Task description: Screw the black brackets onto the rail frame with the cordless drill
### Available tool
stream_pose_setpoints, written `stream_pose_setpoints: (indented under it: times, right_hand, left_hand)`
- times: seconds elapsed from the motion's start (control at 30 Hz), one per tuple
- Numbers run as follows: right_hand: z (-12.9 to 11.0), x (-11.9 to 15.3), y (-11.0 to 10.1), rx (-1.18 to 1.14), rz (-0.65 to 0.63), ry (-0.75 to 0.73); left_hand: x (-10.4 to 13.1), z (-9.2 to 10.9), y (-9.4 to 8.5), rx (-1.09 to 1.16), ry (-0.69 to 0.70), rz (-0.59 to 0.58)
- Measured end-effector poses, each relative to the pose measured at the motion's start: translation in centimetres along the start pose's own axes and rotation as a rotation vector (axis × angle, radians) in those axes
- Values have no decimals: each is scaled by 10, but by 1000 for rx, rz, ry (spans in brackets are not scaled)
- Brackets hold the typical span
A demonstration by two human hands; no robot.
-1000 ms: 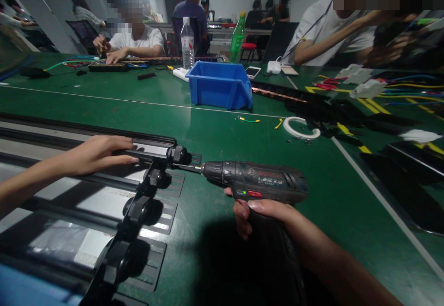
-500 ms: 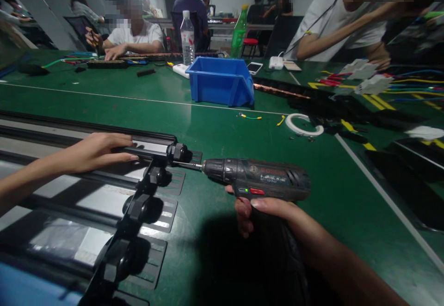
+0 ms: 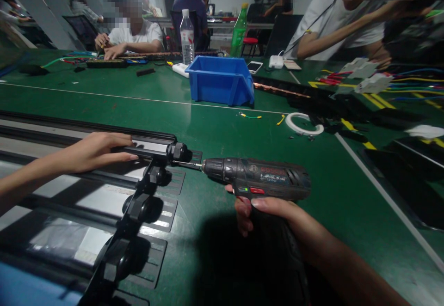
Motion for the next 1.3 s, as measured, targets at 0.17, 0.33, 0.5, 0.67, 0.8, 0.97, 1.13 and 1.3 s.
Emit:
stream_pose_setpoints:
  times: [0.17, 0.33, 0.5, 0.67, 0.8, 0.97, 1.13, 1.3]
  right_hand:
    - [0, -1, -1, 10, 5, 2]
    - [0, -1, -1, 8, 17, 9]
    - [0, -1, -1, 4, 22, 0]
    - [0, 0, -2, 6, 20, 1]
    - [-1, 0, 0, 10, 6, -2]
    - [-1, 0, 2, -2, 16, 5]
    - [-1, -2, 0, 13, 20, 4]
    - [2, -4, -1, -15, -18, 21]
  left_hand:
    - [0, 1, -1, -8, 1, 7]
    - [-1, 2, -1, -8, 8, 7]
    - [0, 0, -1, -12, 6, 8]
    - [0, 1, -2, -3, 5, 9]
    - [0, 1, -2, -3, 9, 13]
    - [0, 0, -1, -4, 15, 11]
    - [0, 1, -1, -3, 12, 12]
    - [-1, 2, -1, 1, 14, 7]
Point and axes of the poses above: each hand's wrist, its own x-axis away from the middle knuckle, its own y-axis out of the palm, z = x × y, the point moved 9 cm from there along -x, towards the middle knuckle, and after that the axes turned 11 degrees about y, right-handed, at the moved point
